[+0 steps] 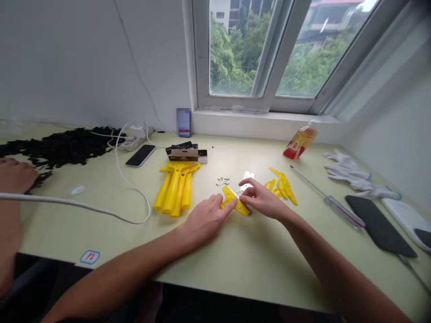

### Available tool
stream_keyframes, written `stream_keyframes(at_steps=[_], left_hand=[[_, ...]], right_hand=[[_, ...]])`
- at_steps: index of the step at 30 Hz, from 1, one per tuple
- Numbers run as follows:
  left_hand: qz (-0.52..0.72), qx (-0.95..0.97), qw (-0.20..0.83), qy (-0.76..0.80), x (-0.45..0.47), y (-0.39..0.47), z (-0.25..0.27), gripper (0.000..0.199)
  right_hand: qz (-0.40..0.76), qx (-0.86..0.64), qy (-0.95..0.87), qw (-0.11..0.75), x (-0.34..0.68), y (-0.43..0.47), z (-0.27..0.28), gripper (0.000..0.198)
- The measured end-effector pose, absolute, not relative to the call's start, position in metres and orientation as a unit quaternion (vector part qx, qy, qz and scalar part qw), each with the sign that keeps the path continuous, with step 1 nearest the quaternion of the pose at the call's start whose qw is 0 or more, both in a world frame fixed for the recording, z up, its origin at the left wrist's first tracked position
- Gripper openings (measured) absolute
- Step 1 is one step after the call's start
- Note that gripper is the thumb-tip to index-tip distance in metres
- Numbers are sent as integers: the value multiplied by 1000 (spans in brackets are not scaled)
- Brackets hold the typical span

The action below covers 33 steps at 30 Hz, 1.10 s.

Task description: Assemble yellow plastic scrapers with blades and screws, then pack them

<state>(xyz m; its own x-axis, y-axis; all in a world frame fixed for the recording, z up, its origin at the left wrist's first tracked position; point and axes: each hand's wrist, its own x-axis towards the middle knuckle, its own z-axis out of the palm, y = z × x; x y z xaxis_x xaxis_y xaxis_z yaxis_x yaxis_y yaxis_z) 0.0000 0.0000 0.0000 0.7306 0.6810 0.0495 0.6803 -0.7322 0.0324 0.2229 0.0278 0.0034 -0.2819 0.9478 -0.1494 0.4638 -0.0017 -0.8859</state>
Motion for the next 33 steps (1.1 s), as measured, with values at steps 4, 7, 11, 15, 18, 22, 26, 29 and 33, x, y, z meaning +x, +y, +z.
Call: stream_keyframes(at_steps=[4,7,11,15,18,22,26,29,33], left_hand=[[21,931,3,364,0,0,0,66],[18,931,9,365,0,0,0,65],[23,929,11,368,0,1,-1,63],[26,926,8,376,-1,3,-1,64],[31,918,2,396,-2,5,-1,68],[38,909,-11,414,-3,7,-3,70],[39,909,-17,415,-3,9,-7,72],[38,912,-13,409,-3,10,-9,71],[36,913,-18,405,-3,10,-8,69]], right_hand=[[507,-517,-641,254,226,27,-1,35],[488,-522,-641,278,229,30,1,34],[412,-590,-611,330,239,41,6,30],[286,-667,-618,302,244,41,10,21],[311,-626,-647,306,237,29,7,22],[480,-520,-641,297,221,11,0,36],[502,-490,-634,326,215,10,-9,39],[510,-491,-620,338,215,13,-14,39],[528,-496,-598,343,217,14,-14,37]])
